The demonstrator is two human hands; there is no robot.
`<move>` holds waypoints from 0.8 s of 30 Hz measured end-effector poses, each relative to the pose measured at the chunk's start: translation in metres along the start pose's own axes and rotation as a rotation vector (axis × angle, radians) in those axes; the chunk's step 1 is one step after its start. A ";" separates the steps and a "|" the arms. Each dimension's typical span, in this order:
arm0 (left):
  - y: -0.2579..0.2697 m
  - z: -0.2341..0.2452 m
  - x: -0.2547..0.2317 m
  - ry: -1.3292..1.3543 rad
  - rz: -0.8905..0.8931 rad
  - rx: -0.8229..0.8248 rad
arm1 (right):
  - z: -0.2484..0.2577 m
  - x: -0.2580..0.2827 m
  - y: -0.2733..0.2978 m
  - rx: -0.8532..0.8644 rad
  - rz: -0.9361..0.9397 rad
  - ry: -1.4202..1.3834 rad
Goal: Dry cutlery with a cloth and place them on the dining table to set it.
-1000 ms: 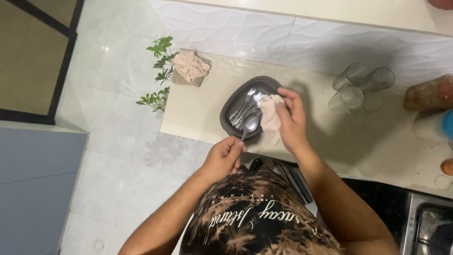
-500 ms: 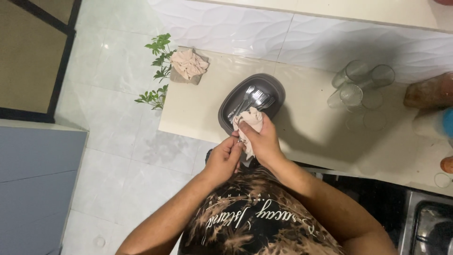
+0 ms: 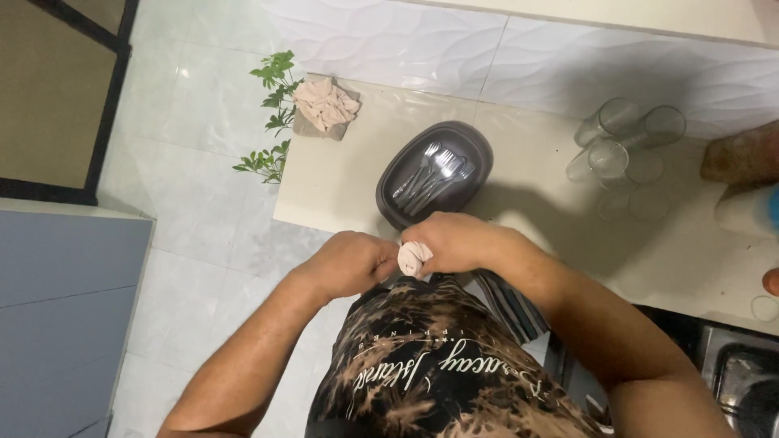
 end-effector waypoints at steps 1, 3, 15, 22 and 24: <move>0.000 0.003 -0.003 -0.002 0.000 -0.002 | 0.001 -0.003 0.001 -0.002 0.001 0.001; 0.000 0.008 -0.008 -0.038 -0.004 -0.021 | 0.005 -0.010 0.001 -0.112 -0.006 -0.068; -0.002 -0.015 0.007 0.255 0.222 -0.263 | -0.046 -0.107 -0.002 -0.947 -0.245 -0.609; -0.011 -0.028 -0.019 0.542 0.243 -0.357 | -0.049 -0.068 -0.020 -1.145 0.189 -1.326; -0.015 -0.037 -0.026 0.619 0.228 -0.397 | -0.054 -0.086 -0.034 -1.279 0.149 -1.383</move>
Point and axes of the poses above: each hand's wrist, its own y-axis away from the middle knuckle, its own z-axis out of the back of the hand, x = y × z, the point moved 3 cm from there along -y, towards the middle knuckle, and after that the axes turned 5 degrees about z, right-handed, at the moved point
